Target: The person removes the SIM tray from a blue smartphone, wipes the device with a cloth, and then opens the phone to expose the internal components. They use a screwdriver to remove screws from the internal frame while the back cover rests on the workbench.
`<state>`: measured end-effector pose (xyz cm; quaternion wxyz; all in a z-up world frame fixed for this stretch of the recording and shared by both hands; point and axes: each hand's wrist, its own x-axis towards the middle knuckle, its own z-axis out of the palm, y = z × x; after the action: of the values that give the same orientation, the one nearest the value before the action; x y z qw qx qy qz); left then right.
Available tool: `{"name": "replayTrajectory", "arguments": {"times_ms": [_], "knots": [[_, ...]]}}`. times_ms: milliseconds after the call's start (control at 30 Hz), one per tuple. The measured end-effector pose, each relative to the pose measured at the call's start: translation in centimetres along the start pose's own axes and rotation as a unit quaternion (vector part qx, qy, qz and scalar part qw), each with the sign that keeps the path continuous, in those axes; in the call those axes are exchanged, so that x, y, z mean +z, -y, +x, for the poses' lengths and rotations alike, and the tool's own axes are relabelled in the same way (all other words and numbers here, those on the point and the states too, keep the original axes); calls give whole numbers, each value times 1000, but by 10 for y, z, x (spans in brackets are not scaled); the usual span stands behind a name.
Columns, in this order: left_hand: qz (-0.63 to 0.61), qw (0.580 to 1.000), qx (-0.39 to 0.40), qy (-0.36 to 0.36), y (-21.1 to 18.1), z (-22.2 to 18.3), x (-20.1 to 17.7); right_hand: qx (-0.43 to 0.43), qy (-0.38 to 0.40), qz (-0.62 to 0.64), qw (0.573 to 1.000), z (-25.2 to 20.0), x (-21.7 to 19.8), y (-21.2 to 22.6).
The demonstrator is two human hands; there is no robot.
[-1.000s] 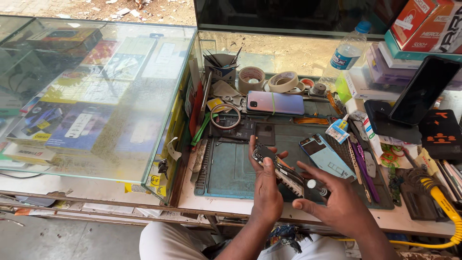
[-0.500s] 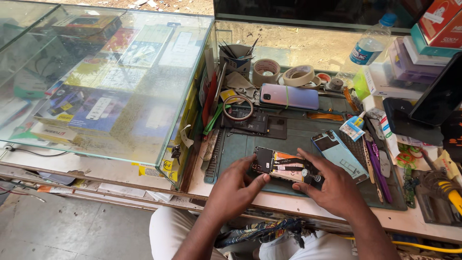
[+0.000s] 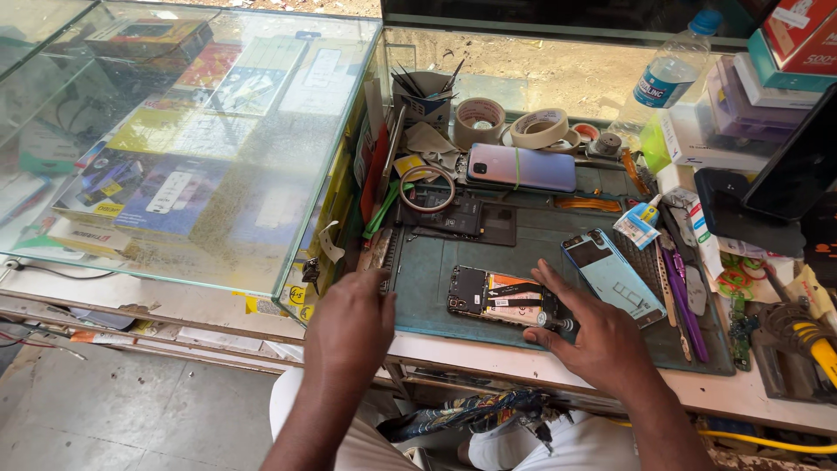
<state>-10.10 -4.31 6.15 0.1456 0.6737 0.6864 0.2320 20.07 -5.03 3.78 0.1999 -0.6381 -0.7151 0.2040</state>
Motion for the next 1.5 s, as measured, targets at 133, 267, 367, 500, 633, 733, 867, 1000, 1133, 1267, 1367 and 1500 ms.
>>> {"name": "replayTrajectory", "arguments": {"times_ms": [133,267,367,500,633,733,867,1000,1133,1267,1367,1500], "knots": [[94,995,-31,28,3,0,-5,-36,-44,-24,998,-2,5,-2],[122,991,-29,41,6,8,6,-67,-72,-6,995,-4,9,-5],[134,990,-20,38,11,14,10,-104,-98,12,990,-8,9,-8],[133,987,-55,66,8,19,10,-99,-113,61,987,-10,10,-10],[122,990,-54,43,1,16,1,-102,-176,81,976,-11,13,-3],[111,994,-17,3,-7,16,-5,-149,-182,97,967,-5,21,12],[56,998,-9,-4,-17,7,-13,-194,-100,43,975,19,35,49],[-22,996,47,-66,-26,-36,-9,-187,-28,-24,982,60,48,87],[-195,979,-12,-53,-15,-84,13,-172,28,-47,984,93,63,109],[-291,949,-68,-101,15,-106,35,-152,39,-62,986,101,73,118],[-364,923,-91,-85,28,-114,50,-136,34,-101,985,101,77,128],[-403,907,-115,-46,33,-119,71,-132,57,-102,984,105,76,127]]}}
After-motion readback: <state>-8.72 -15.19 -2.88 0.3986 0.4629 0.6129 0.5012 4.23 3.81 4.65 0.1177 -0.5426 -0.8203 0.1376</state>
